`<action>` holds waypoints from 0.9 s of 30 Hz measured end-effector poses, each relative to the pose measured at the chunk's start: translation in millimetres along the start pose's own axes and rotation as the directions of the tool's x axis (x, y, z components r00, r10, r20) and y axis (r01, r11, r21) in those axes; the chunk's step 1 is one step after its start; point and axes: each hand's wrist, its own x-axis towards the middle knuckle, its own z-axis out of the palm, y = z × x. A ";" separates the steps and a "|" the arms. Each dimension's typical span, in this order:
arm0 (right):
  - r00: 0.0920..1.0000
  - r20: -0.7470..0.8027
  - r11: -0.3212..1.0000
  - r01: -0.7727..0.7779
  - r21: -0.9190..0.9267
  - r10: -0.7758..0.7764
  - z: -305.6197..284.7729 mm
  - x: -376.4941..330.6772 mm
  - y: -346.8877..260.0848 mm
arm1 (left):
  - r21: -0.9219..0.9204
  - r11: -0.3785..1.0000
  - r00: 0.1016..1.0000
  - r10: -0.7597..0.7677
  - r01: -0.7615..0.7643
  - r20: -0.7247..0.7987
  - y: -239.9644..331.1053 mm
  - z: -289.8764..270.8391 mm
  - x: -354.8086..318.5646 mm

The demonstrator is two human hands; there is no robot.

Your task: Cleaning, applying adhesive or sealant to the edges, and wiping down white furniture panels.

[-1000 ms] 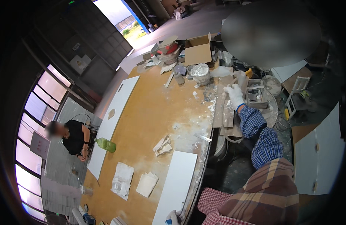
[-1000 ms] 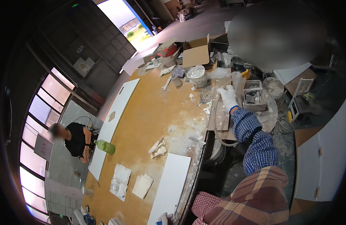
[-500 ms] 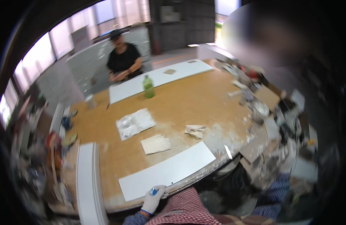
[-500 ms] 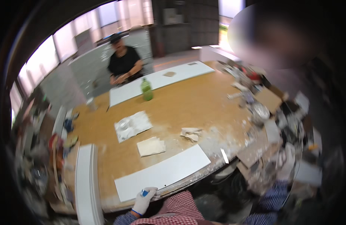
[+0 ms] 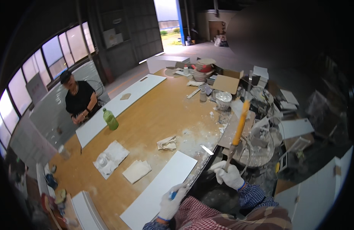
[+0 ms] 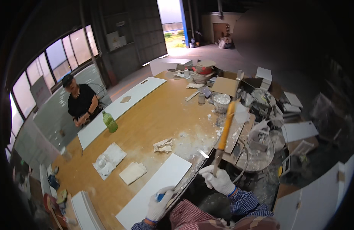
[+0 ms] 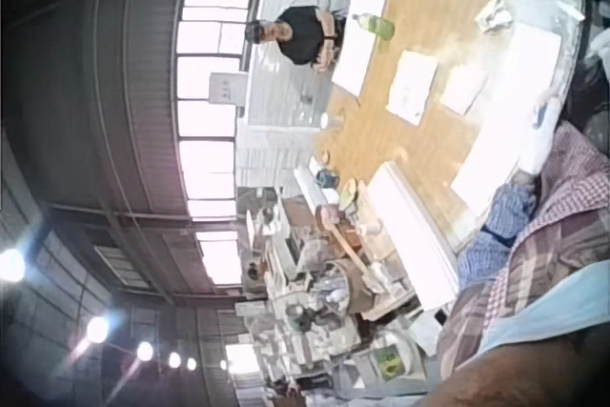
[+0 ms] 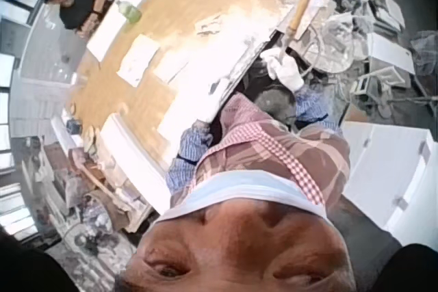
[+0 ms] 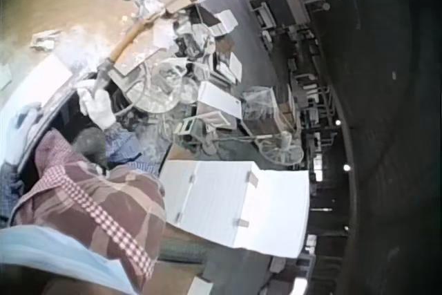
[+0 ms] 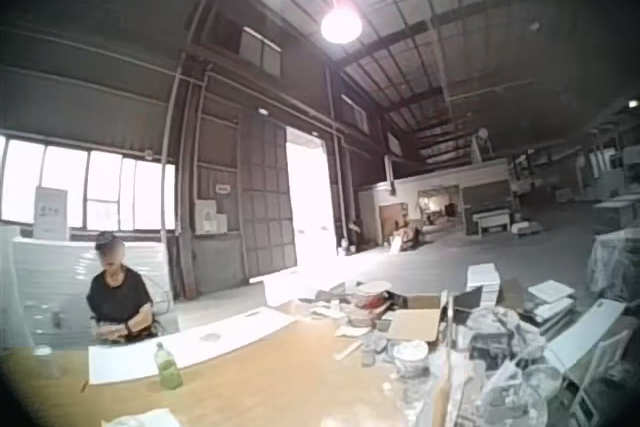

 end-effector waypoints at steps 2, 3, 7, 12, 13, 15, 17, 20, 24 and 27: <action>0.990 0.081 0.992 -0.121 0.025 0.119 12.3 -25.4 16.5 | -0.043 0.997 0.987 0.072 -0.067 0.145 24.5 27.2 20.2; 0.981 0.099 0.985 -0.164 -0.052 0.169 20.4 -36.2 14.8 | -0.080 0.994 0.973 0.093 -0.078 0.211 41.7 39.1 21.3; 0.972 0.140 0.957 -0.153 -0.247 0.191 40.8 -60.0 33.5 | -0.274 0.962 0.885 0.133 -0.007 0.447 42.6 49.8 15.4; 0.992 0.118 0.862 0.030 -0.505 0.035 44.0 -66.4 27.5 | -0.315 0.944 0.853 0.083 0.098 0.515 41.4 59.3 13.4; 0.982 0.161 0.797 0.015 -0.603 0.103 41.4 -67.6 32.5 | -0.289 0.954 0.853 0.084 0.080 0.514 42.1 56.2 11.8; 0.955 0.191 0.678 -0.016 -0.734 0.229 33.3 -60.9 22.6 | -0.382 0.923 0.899 0.118 0.058 0.422 21.1 49.6 11.3; 0.935 0.153 0.615 -0.082 -0.784 0.320 15.9 -67.9 39.7 | -0.527 0.842 0.923 0.106 0.115 0.370 29.0 44.8 9.9; 0.954 0.079 0.471 -0.070 -0.879 0.288 -29.6 -85.7 74.4 | -0.620 0.778 0.944 0.125 0.098 0.306 33.1 33.2 13.2; 0.987 0.054 0.464 -0.024 -0.886 0.154 -57.6 -89.1 77.8 | -0.615 0.784 0.973 0.073 0.081 0.221 29.0 14.1 5.8; 0.985 -0.094 0.644 -0.166 -0.747 0.144 -59.7 -80.0 77.4 | -0.638 0.763 0.982 0.014 0.109 0.186 14.4 8.3 1.6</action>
